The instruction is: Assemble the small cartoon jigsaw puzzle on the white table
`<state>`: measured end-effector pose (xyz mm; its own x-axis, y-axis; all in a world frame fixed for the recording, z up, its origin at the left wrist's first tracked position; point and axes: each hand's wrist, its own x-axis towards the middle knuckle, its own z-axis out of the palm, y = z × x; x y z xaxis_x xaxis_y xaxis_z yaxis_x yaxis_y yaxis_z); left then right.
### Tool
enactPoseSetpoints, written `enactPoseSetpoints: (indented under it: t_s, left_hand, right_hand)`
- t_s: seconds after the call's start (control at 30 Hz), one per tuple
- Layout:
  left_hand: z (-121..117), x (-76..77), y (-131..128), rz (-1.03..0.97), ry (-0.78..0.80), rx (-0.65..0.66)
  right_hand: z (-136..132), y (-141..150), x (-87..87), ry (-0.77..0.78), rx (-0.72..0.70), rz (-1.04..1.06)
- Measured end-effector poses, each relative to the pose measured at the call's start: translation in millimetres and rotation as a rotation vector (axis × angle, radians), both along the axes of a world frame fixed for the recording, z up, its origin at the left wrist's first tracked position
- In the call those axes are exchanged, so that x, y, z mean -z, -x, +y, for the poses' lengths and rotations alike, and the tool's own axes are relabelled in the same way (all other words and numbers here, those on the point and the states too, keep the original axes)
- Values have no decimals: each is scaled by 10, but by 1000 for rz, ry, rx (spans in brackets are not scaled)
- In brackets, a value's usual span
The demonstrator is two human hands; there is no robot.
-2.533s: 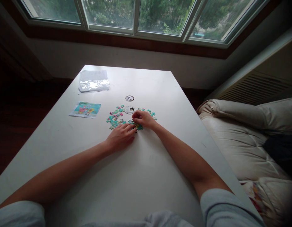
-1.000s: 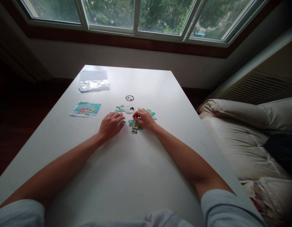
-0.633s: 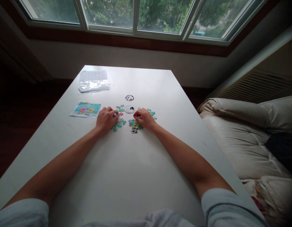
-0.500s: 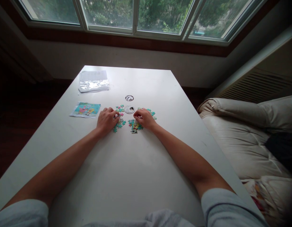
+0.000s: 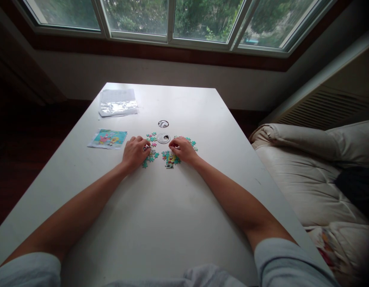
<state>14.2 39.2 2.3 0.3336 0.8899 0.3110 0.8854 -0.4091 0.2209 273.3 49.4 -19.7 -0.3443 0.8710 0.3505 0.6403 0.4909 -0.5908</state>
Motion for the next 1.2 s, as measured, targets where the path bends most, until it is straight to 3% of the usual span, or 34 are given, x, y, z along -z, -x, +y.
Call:
enactPoseSetpoints:
  t_s: [0.23, 0.5, 0.67, 0.87, 1.2]
  left_hand:
    - [-3, 20, -11, -140, 39, 18]
    - [-70, -18, -108, -656, 225, 22]
    - [-128, 0, -198, -784, 298, 57]
    - [-183, 48, -272, -991, 410, 103]
    - [-237, 38, -291, -921, 418, 94]
  right_hand:
    - [-16, 3, -22, 9, -4, 37]
    - [-110, 96, -106, -16, -73, 106]
    - [-198, 188, -176, -13, -141, 160]
    - [-230, 234, -172, 29, -117, 274]
    - [-197, 218, -133, 117, -91, 319]
